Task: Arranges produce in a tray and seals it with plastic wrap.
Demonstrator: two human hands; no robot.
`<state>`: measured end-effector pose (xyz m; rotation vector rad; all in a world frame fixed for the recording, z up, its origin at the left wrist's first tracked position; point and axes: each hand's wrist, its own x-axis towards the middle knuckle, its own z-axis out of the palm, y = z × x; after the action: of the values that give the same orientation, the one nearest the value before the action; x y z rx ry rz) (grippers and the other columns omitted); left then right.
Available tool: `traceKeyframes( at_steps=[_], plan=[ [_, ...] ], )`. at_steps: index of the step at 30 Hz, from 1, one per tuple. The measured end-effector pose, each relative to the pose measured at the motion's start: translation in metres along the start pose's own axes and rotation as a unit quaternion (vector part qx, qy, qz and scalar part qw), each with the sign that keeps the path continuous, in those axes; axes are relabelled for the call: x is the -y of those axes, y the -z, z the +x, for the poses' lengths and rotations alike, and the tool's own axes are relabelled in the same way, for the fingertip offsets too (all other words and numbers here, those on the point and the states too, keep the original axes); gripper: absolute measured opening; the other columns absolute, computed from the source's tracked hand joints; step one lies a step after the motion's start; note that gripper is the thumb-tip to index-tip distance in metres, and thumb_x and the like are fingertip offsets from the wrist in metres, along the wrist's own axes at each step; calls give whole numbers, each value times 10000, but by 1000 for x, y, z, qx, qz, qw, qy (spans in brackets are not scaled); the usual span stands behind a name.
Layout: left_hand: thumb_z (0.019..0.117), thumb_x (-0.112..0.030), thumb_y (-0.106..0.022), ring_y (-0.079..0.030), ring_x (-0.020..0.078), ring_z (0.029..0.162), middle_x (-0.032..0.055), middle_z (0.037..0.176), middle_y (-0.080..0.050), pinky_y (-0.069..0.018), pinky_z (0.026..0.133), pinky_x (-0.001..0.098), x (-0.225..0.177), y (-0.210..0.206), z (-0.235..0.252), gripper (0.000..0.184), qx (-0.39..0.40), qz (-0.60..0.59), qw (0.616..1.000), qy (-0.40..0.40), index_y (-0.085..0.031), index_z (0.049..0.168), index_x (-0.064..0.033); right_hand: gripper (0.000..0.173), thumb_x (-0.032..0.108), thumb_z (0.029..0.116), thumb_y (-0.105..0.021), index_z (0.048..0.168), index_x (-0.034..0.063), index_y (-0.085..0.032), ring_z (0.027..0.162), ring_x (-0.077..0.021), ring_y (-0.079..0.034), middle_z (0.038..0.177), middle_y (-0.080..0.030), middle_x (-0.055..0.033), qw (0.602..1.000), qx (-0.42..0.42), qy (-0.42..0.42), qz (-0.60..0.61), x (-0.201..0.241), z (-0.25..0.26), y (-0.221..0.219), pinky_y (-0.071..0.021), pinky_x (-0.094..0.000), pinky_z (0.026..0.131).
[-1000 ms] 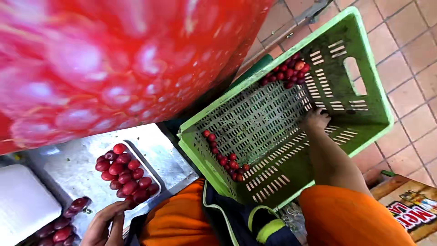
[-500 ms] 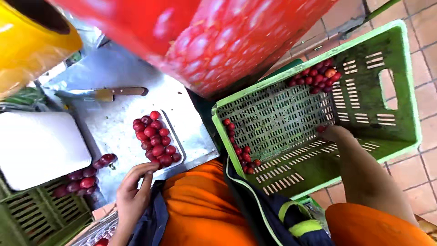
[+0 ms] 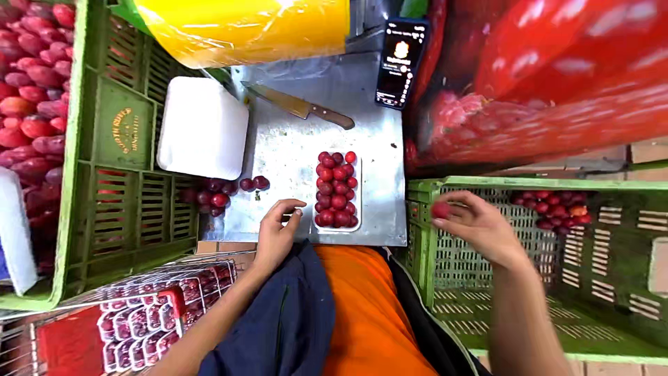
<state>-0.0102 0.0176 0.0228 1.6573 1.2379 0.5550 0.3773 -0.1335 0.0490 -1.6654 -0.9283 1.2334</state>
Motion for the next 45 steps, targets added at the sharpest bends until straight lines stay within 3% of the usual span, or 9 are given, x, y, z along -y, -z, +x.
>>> traceKeyframes(
  at_steps=[3,7,10,15,21,25,29,36,45],
  plan=[
    [1008,-122,-588,-687,181,1029,72,1226,-675,-602,888,396,2,1,16,240,16,-8,1000,0,-682,1225,-83,372,208,853,-832,1180,86,-705,894,-178,-730,1105,-725,-71,976,-31,123,-176,34,71,-79,-647,-400,783],
    [1013,-136,-602,-684,178,1048,64,1254,-663,-600,906,402,5,8,28,249,43,-23,999,2,-677,1248,-105,367,287,886,-792,1186,97,-701,816,-212,-688,1077,-730,-79,967,-66,126,-212,43,140,-140,-590,-455,748],
    [1015,-141,-606,-687,170,1021,56,1214,-678,-602,886,394,16,13,31,234,50,-40,998,-3,-687,1233,-115,326,319,913,-772,1148,95,-741,1021,-274,-661,1169,-700,-114,956,-62,142,-250,35,154,-154,-553,-486,895],
    [1020,-125,-601,-689,161,1011,61,1193,-687,-598,892,378,30,25,37,215,35,-71,997,21,-698,1211,-111,239,346,959,-718,1075,145,-777,1028,-216,-649,1160,-693,-67,961,-53,106,-249,31,156,-146,-547,-443,887],
    [1024,-158,-596,-692,182,1033,90,1300,-642,-594,917,413,32,15,49,311,103,-37,992,62,-626,1329,-108,336,329,1084,-492,1257,159,-726,1178,-179,-601,1241,-648,-75,980,-38,60,-186,34,144,-142,-509,-423,1013],
    [983,-113,-601,-695,194,1047,99,1350,-618,-589,942,426,28,4,51,506,166,9,983,72,-485,1475,-80,335,299,1091,-468,1284,116,-671,921,-242,-687,1150,-679,-129,970,-98,-30,-218,21,101,-150,-591,-474,785],
    [956,-70,-600,-676,274,1115,151,1338,-623,-556,988,505,26,-5,52,580,201,39,975,91,-435,1511,-51,366,214,1087,-460,1424,97,-546,911,-254,-718,1201,-674,-135,969,-50,-138,-199,1,64,-167,-619,-493,812],
    [926,-32,-638,-684,280,1071,163,1297,-638,-562,966,502,27,-9,58,576,192,39,976,95,-479,1479,-40,357,226,1102,-423,1375,101,-618,1072,-281,-680,1227,-680,-149,967,-90,-91,-221,-12,65,-182,-548,-532,943],
    [901,5,-686,-706,223,943,121,1232,-658,-611,855,432,7,6,47,569,157,-33,984,82,-537,1444,-73,401,413,1118,-364,1282,175,-643,851,-204,-662,1058,-700,-72,980,-183,-65,-39,-10,60,-190,-551,-452,757]
  ],
)
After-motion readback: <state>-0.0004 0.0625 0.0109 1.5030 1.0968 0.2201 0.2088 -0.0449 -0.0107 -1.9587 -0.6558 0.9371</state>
